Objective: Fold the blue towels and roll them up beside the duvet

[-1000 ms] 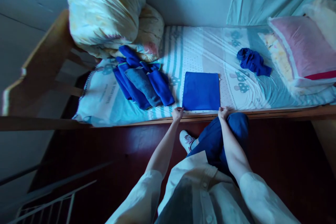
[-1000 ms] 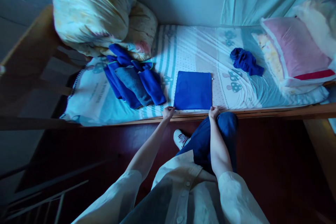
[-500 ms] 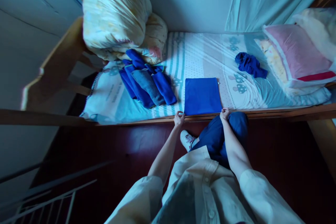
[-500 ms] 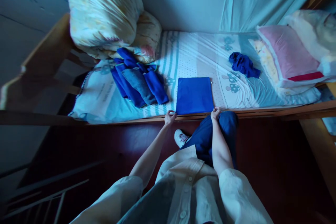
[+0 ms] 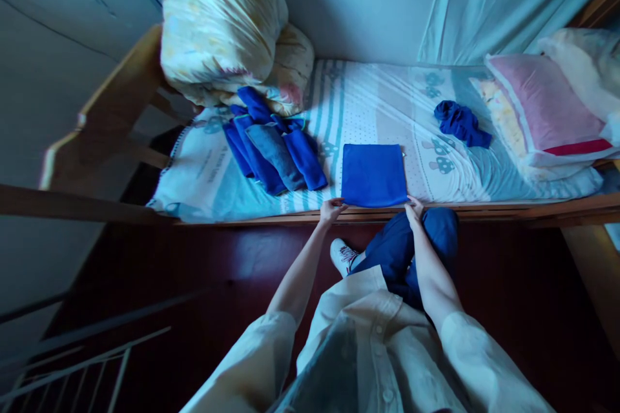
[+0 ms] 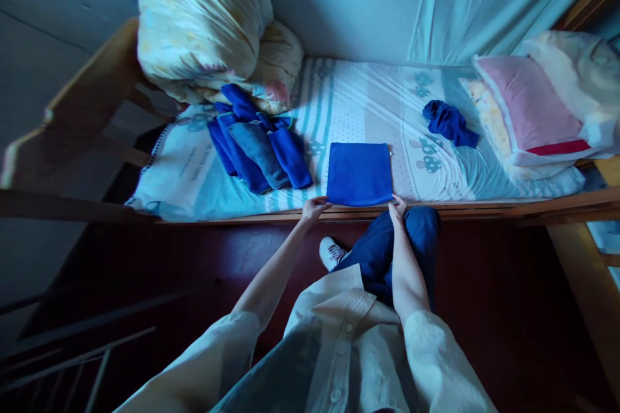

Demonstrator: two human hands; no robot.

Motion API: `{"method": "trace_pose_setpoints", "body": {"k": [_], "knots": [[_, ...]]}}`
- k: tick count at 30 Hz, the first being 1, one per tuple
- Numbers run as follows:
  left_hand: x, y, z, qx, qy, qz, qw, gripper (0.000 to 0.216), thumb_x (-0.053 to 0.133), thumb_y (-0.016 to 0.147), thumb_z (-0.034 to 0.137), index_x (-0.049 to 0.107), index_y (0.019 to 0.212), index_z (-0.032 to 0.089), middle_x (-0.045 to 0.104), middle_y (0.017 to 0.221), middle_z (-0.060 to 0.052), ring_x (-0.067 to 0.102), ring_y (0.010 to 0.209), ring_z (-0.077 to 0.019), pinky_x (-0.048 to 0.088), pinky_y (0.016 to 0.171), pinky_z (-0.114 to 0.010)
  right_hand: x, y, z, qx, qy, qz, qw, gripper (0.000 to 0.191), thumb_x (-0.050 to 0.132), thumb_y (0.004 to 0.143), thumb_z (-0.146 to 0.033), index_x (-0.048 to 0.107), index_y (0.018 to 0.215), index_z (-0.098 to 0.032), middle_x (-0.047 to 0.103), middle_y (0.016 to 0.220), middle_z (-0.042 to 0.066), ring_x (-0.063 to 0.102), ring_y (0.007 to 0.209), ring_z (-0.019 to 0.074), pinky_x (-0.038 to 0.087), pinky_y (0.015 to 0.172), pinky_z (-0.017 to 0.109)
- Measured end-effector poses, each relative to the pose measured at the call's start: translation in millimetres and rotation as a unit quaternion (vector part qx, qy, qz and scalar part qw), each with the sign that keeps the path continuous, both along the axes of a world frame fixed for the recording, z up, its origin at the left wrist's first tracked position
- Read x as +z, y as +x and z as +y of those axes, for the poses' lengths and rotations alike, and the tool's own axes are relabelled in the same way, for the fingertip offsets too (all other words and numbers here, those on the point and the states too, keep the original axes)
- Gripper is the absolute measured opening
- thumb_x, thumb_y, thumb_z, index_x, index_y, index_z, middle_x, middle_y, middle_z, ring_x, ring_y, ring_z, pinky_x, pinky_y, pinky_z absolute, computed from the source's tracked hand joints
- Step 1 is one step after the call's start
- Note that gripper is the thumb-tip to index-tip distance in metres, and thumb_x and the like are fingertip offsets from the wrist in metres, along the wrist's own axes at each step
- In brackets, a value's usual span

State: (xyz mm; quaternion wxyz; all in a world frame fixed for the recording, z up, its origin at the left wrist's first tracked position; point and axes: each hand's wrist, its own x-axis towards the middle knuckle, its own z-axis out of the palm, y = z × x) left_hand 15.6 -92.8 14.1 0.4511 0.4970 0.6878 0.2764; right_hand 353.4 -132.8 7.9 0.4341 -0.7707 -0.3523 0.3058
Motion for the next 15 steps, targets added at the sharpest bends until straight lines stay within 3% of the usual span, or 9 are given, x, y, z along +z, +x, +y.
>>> {"method": "trace_pose_setpoints", "body": {"k": [4,10,13,15], "knots": [[-8.5,-4,4,-0.002,0.043,0.026,0.999,0.021,0.074,0.071,0.030,0.078,0.087,0.018,0.070,0.074,-0.002,0.070,0.082,-0.0222,0.056,0.082,-0.033,-2.6,3,2,0.014,0.004,-0.047,0.999,0.034,0.064,0.067,-0.022,0.081,0.095,-0.014,0.080,0.093,0.008,0.064,0.076,0.0205,0.056,0.082,0.034],[-17.9,4,18,0.026,0.125,-0.005,0.992,0.013,0.068,0.079,0.030,0.070,0.087,0.020,0.072,0.109,-0.011,0.067,0.112,-0.0269,0.058,0.088,-0.036,-11.0,2,20,-0.007,0.042,-0.084,0.996,0.020,0.067,0.075,-0.027,0.075,0.089,-0.015,0.079,0.099,0.011,0.068,0.094,0.0240,0.055,0.092,0.037],[-20.3,10,26,0.027,0.120,-0.033,0.992,0.018,0.065,0.085,0.037,0.065,0.091,0.021,0.073,0.095,-0.008,0.070,0.098,-0.0227,0.058,0.085,-0.033,-20.3,-6,32,-0.034,0.056,-0.055,0.996,0.023,0.066,0.079,-0.028,0.072,0.096,-0.014,0.077,0.105,0.013,0.069,0.100,0.0239,0.055,0.090,0.036],[-20.9,11,31,0.023,0.100,-0.039,0.994,0.023,0.063,0.088,0.044,0.061,0.094,0.022,0.068,0.079,-0.002,0.067,0.079,-0.0182,0.055,0.073,-0.028,-28.2,-12,38,-0.044,0.057,-0.033,0.997,0.025,0.064,0.082,-0.030,0.069,0.101,-0.014,0.076,0.106,0.013,0.069,0.099,0.0229,0.055,0.086,0.034]]}}
